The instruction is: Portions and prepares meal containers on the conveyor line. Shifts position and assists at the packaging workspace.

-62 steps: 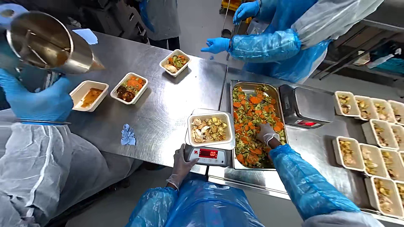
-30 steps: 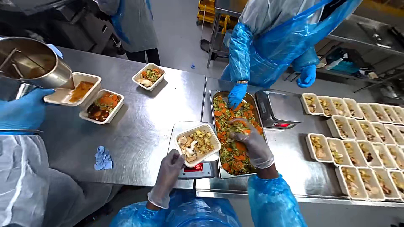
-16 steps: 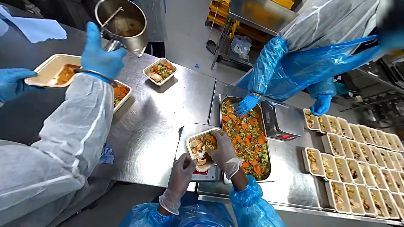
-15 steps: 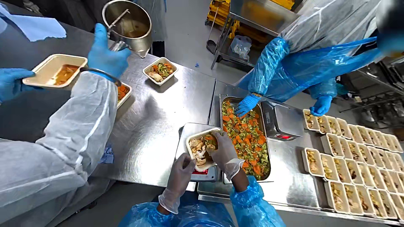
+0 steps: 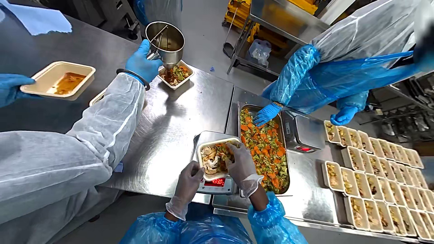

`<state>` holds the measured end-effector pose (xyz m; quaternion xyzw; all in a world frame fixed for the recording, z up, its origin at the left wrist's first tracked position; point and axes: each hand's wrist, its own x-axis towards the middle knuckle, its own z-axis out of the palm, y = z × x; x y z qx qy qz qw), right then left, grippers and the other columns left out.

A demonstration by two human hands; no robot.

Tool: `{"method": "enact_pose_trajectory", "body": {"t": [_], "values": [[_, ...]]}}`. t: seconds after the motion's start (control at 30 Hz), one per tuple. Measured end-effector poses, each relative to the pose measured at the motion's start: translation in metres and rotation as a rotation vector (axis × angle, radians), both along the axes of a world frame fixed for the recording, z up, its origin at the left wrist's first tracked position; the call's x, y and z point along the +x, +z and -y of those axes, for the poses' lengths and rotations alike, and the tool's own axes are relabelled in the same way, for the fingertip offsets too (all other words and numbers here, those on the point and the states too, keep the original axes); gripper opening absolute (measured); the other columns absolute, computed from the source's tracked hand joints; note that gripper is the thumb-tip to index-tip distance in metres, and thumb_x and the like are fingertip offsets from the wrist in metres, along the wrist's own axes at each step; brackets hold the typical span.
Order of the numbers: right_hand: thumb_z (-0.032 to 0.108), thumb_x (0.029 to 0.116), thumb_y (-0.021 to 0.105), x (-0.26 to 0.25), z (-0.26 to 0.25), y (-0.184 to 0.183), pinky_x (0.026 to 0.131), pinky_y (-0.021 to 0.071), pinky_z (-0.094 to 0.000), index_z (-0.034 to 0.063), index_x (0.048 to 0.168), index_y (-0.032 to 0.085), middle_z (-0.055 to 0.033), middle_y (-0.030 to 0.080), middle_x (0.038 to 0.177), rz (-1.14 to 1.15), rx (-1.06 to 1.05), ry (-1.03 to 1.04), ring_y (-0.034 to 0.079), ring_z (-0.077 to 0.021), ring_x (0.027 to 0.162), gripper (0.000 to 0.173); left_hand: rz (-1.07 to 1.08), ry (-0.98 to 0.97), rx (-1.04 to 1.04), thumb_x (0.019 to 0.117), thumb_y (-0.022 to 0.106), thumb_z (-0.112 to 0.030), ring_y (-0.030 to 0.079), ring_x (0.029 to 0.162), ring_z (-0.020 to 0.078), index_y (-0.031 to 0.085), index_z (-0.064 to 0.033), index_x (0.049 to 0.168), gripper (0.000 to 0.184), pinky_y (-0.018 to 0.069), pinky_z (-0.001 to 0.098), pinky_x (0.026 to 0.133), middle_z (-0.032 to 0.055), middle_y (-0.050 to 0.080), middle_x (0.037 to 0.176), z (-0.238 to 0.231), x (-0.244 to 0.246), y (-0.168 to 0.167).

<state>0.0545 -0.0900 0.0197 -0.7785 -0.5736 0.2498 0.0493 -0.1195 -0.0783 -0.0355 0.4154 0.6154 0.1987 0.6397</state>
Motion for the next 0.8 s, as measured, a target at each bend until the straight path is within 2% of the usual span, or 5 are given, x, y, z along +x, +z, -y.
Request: {"method": "enact_pose_trajectory", "body": {"t": [0.2, 0.57, 0.67, 0.73, 0.8], "values": [[0.015, 0.0953, 0.069, 0.006, 0.009, -0.02, 0.081, 0.056, -0.0517, 0.0122, 0.119, 0.068, -0.017, 0.067, 0.117, -0.174, -0.03, -0.022, 0.068, -0.032, 0.098, 0.024, 0.096, 0.058, 0.218, 0.1002, 0.064, -0.013, 0.066, 0.072, 0.0156, 0.066, -0.006, 0.099, 0.007, 0.0565, 0.0332, 0.068, 0.005, 0.068, 0.083, 0.013, 0.0, -0.055], [0.005, 0.0945, 0.067, 0.022, -0.004, -0.02, 0.08, 0.0602, -0.0477, 0.0117, 0.12, 0.069, -0.0117, 0.069, 0.118, -0.251, 0.214, 0.031, 0.07, -0.0258, 0.095, 0.026, 0.06, 0.036, 0.247, 0.1001, 0.065, -0.014, 0.066, 0.073, 0.0147, 0.066, -0.0072, 0.097, 0.008, 0.0567, 0.0332, 0.068, 0.004, 0.068, 0.084, 0.011, -0.005, -0.058], [0.021, 0.094, 0.075, 0.015, -0.002, -0.02, 0.073, 0.0579, -0.0497, 0.0139, 0.125, 0.064, -0.013, 0.065, 0.117, -0.185, 0.224, -0.109, 0.067, -0.0291, 0.091, 0.033, -0.021, 0.001, 0.186, 0.1007, 0.063, -0.011, 0.065, 0.073, 0.0189, 0.065, 0.0003, 0.099, 0.011, 0.0556, 0.0343, 0.068, 0.0119, 0.067, 0.086, 0.007, 0.0, -0.022], [0.022, 0.0955, 0.074, 0.006, -0.005, -0.024, 0.077, 0.0573, -0.0524, 0.0108, 0.125, 0.064, -0.0167, 0.066, 0.121, -0.158, 0.191, -0.133, 0.067, -0.0329, 0.095, 0.033, -0.091, -0.114, -0.125, 0.1032, 0.058, -0.004, 0.061, 0.09, 0.0251, 0.063, 0.0083, 0.116, 0.019, 0.052, 0.0385, 0.086, 0.0209, 0.065, 0.105, -0.014, 0.006, 0.055], [0.021, 0.0979, 0.07, 0.0, -0.005, -0.027, 0.081, 0.0568, -0.0556, 0.009, 0.125, 0.064, -0.0194, 0.065, 0.122, -0.129, 0.151, -0.11, 0.067, -0.0369, 0.101, 0.03, -0.048, -0.051, 0.028, 0.1017, 0.061, -0.006, 0.062, 0.08, 0.0217, 0.064, 0.0056, 0.107, 0.014, 0.0533, 0.0362, 0.076, 0.0172, 0.066, 0.093, -0.004, 0.005, 0.024]]}}
